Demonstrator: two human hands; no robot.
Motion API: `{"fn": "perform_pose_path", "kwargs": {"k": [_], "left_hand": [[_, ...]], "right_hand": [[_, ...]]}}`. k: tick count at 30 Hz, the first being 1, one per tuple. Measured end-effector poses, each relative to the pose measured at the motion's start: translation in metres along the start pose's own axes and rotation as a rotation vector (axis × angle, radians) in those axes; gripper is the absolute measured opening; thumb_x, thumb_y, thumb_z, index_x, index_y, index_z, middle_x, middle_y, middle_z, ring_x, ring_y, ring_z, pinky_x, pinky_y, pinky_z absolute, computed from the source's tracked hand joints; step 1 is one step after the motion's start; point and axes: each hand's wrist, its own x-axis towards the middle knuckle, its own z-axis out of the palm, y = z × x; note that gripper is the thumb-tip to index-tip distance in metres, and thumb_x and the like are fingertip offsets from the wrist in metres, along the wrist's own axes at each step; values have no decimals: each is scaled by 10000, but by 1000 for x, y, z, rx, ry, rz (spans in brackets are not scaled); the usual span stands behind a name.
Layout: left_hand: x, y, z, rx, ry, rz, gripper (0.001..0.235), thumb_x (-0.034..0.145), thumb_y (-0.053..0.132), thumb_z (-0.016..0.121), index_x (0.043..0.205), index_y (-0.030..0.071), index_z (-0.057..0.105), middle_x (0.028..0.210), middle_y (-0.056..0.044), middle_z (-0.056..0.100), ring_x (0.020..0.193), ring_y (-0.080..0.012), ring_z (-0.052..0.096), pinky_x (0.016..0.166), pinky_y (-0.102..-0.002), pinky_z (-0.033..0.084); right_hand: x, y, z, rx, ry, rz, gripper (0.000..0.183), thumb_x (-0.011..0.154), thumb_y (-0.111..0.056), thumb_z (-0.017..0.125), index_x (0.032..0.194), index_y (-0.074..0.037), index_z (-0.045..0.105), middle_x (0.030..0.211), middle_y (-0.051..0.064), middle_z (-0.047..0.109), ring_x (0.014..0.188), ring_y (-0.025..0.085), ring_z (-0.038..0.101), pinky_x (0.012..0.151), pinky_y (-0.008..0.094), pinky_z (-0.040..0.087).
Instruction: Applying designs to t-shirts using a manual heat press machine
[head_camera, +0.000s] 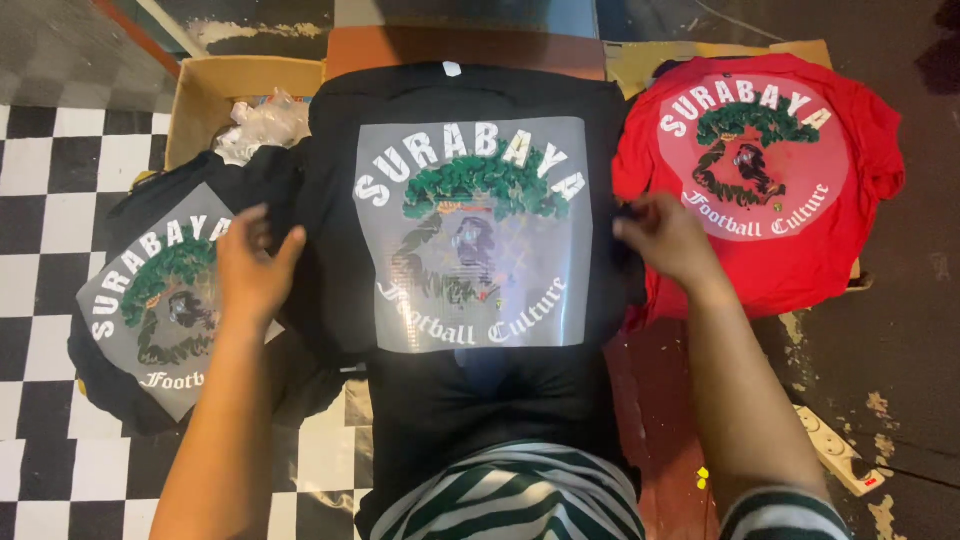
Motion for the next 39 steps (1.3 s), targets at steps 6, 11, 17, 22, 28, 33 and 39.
{"fn": "perform_pose_path", "kwargs": {"k": [6,11,17,22,28,33,39], "left_hand": [[92,46,73,130,51,144,301,998,218,750,1272,98,717,875,-136,715,863,-357,730,738,-465,577],[149,61,84,253,-41,-1,472,1008,208,685,1460,138,569,1053,-178,680,1065,-385,667,905,-517,535],[206,1,125,394,-106,-35,247,960,434,686,1174,323,740,859,-19,720,988,-307,719,831,-477,592],[213,31,127,357,13,-17,270,1039,443,624,1134,222,746,875,-120,740,998,-399,711,834,-540,572],[213,62,132,-31,70,217,175,1026,203,581,1156,103,642,1070,-126,759,1017,-330,712,878,-439,519],[186,51,110,167,-249,532,504,1003,15,504,1505,27,467,1529,-271,494,1418,-464,423,1173,-507,299],[94,51,53,247,-119,350,336,1113,142,601,1408,-12,650,1440,-337,558,1348,-508,487,1109,-605,365]], "right_hand": [[106,-73,27,1,446,-397,247,959,-184,759,1198,-174,697,785,96,651,934,357,673,870,473,559],[173,-82,30,-175,310,-166,322,969,-205,673,1286,-262,676,1057,161,644,1048,370,687,863,492,590],[187,-83,20,-217,272,-23,167,980,-378,666,1112,-314,746,949,88,719,969,320,729,804,467,601],[187,-100,9,86,373,-16,168,978,-307,635,991,-182,745,639,29,699,784,284,750,719,432,594],[170,-128,-1,573,347,180,105,956,-92,545,895,-85,631,701,78,704,527,143,712,471,256,626],[163,-79,11,11,357,-542,296,943,-136,621,1230,-78,666,1128,199,587,1095,391,569,975,454,423],[63,-65,2,176,355,-590,284,1134,-121,525,1278,103,623,1189,370,610,1153,588,557,992,628,448]]}}
